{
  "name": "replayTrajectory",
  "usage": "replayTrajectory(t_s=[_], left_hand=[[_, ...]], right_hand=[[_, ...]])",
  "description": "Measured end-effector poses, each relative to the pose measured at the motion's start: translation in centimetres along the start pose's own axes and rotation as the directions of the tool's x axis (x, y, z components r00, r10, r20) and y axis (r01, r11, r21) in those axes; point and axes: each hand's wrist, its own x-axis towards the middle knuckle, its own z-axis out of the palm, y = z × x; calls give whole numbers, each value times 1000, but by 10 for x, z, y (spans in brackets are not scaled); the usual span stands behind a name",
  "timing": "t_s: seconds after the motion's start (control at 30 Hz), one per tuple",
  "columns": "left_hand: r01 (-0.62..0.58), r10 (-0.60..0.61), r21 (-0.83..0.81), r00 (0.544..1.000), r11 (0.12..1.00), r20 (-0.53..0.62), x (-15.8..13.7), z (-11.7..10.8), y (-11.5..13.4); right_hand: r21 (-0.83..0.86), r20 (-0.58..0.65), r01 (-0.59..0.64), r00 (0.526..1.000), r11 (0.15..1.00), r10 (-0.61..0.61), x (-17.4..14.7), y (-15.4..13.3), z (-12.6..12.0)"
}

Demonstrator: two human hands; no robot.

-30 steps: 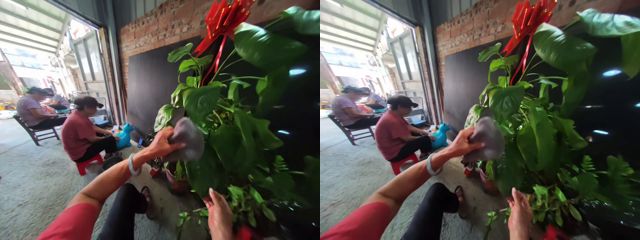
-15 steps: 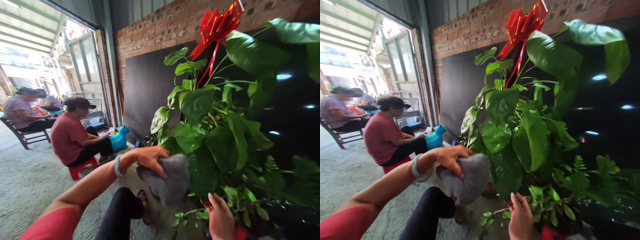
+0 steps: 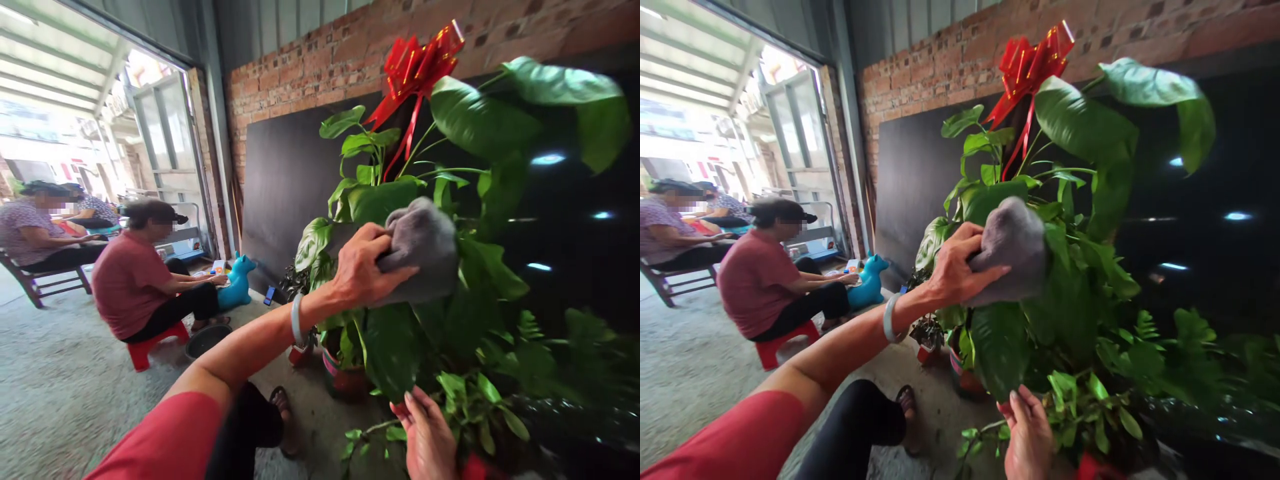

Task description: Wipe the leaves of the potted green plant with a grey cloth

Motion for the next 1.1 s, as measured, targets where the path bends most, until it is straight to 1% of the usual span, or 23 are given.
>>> replayTrajectory(t_s=[0.07,0.1,0.17,0.2,0.27,0.33,0.37,0.4,0.43,0.5,0.53,0.6,0.63,0.67,0.7,0.73,0.8,0.87,0.9,0.93,0.97,1.03,1.1], left_hand=[[-78,82,67,994,995,-75,12,15,13],[-115,119,115,992,987,-32,15,28,17],[-205,161,188,961,960,225,11,58,21],[-258,163,189,898,948,408,2,72,20],[-315,127,125,670,941,731,-24,90,16],[-288,68,73,450,955,890,-53,88,9],[-254,34,73,393,964,919,-65,80,6],[-213,-2,87,371,973,929,-74,68,2],[-168,-28,98,374,981,927,-80,53,-1],[-85,-41,87,432,993,901,-79,23,-8],[-49,-41,74,484,996,874,-75,10,-12],[11,-81,97,645,995,760,-65,-4,-21],[39,-123,138,729,990,673,-61,-4,-26],[68,-170,191,790,979,589,-59,0,-31],[92,-213,245,819,965,533,-60,7,-35],[100,-246,288,811,952,531,-64,17,-39],[67,-270,317,704,946,657,-79,37,-40],[21,-221,253,559,967,799,-93,50,-30],[6,-165,191,525,982,835,-97,54,-20],[-10,-95,118,530,993,843,-96,55,-8],[-34,-17,44,567,998,823,-91,56,6],[-122,135,-70,692,990,710,-67,62,35],[-223,225,-70,812,972,539,-33,82,58]], right_hand=[[13,11,-2,1000,1000,2,-1,2,2],[12,17,6,1000,1000,-6,-2,3,2],[-7,28,33,999,999,-33,-2,5,1],[-20,32,46,998,999,-45,-2,7,0],[-48,49,57,997,997,-55,-1,12,-3],[-83,75,48,996,995,-42,-1,18,-8],[-106,85,43,996,993,-34,-1,22,-11],[-132,92,40,995,990,-27,-2,25,-14],[-160,95,38,995,986,-23,-3,28,-19],[-228,84,45,996,973,-27,-5,31,-32],[-259,72,47,997,965,-30,-5,31,-42],[-419,45,100,995,903,-89,-2,30,-66],[-555,59,154,988,817,-146,1,31,-81],[-707,98,209,975,676,-199,4,32,-95],[-842,151,246,962,480,-227,7,35,-110],[-930,212,265,952,255,-219,9,40,-123],[-955,284,267,949,-131,-133,11,50,-146],[-895,289,254,956,-368,-43,11,59,-159],[-864,290,256,957,-434,-12,10,61,-163],[-843,290,260,957,-471,9,10,62,-166],[-834,283,257,959,-489,22,11,62,-168],[-838,263,241,964,-489,24,13,59,-171],[-859,244,220,970,-462,9,18,57,-177]])
